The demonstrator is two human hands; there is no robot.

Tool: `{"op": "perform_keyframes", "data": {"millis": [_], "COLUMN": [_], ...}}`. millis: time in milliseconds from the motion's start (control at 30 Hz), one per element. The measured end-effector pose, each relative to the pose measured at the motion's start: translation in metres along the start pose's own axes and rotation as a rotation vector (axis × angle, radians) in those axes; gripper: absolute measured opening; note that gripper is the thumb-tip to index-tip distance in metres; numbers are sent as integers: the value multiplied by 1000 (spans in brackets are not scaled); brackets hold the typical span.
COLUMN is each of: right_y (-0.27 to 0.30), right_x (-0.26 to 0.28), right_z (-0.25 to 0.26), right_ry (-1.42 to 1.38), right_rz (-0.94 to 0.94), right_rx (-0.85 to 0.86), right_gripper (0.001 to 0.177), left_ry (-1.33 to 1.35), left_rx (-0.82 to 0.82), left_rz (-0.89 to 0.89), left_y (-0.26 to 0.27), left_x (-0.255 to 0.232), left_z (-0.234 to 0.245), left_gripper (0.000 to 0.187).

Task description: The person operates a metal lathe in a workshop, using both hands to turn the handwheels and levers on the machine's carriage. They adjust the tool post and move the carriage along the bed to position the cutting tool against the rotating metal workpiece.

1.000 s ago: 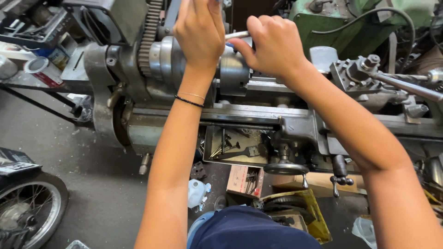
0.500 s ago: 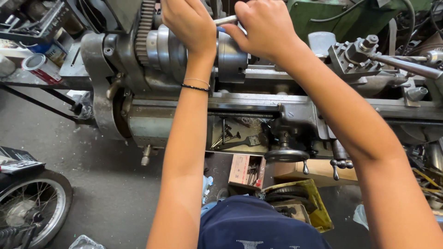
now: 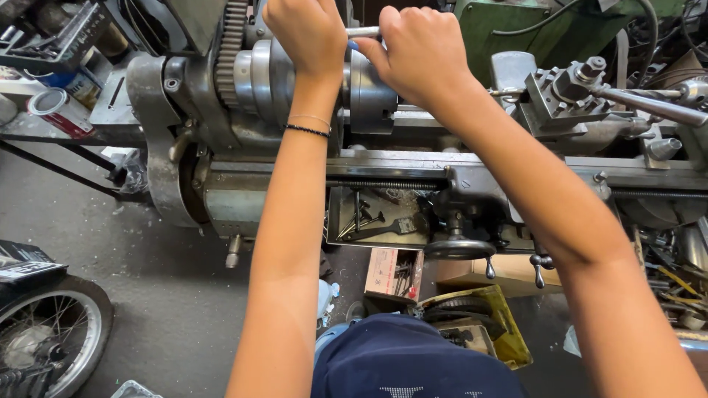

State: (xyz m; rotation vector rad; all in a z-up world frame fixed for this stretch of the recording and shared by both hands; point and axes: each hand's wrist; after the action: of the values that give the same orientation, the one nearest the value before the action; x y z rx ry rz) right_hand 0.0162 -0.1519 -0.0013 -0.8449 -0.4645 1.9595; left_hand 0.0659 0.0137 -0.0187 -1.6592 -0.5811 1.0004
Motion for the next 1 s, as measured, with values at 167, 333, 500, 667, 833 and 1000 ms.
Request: {"op": "perform_keyframes", "data": {"millis": [167, 333, 500, 667, 833, 1000], "right_y": [4, 5, 6, 3, 3, 1], "right_x": [-2, 0, 4, 7, 11, 8], "right_z": [6, 14, 13, 12, 12, 13], "right_ry": [-10, -66, -65, -24, -19, 5], "right_rz": [44, 35, -72, -110, -162, -116], "right_rx": [-51, 4, 59, 23, 6, -12], "right_gripper": [50, 43, 51, 55, 57, 50], "left_ry": [-5, 23, 50, 74, 107, 117], "left_rx": [58, 119, 173, 256, 341, 408], "left_rz": [10, -9, -27, -35, -32, -25], "left_y": [-3, -9, -13, -2, 7, -5], "left_x": [-15, -15, -11, -10, -16, -30], "left_z": [29, 29, 30, 42, 48, 49], "left_gripper": [17, 17, 17, 18, 20, 23]}}
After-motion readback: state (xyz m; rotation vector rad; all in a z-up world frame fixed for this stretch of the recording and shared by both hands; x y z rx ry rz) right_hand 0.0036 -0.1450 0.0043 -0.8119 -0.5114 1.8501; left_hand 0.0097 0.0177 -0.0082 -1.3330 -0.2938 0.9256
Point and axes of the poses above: each hand's wrist, its own y-axis away from the middle knuckle, its own z-axis out of the back of the hand, x = y × z, and after that the axes turned 10 degrees about y, right-handed
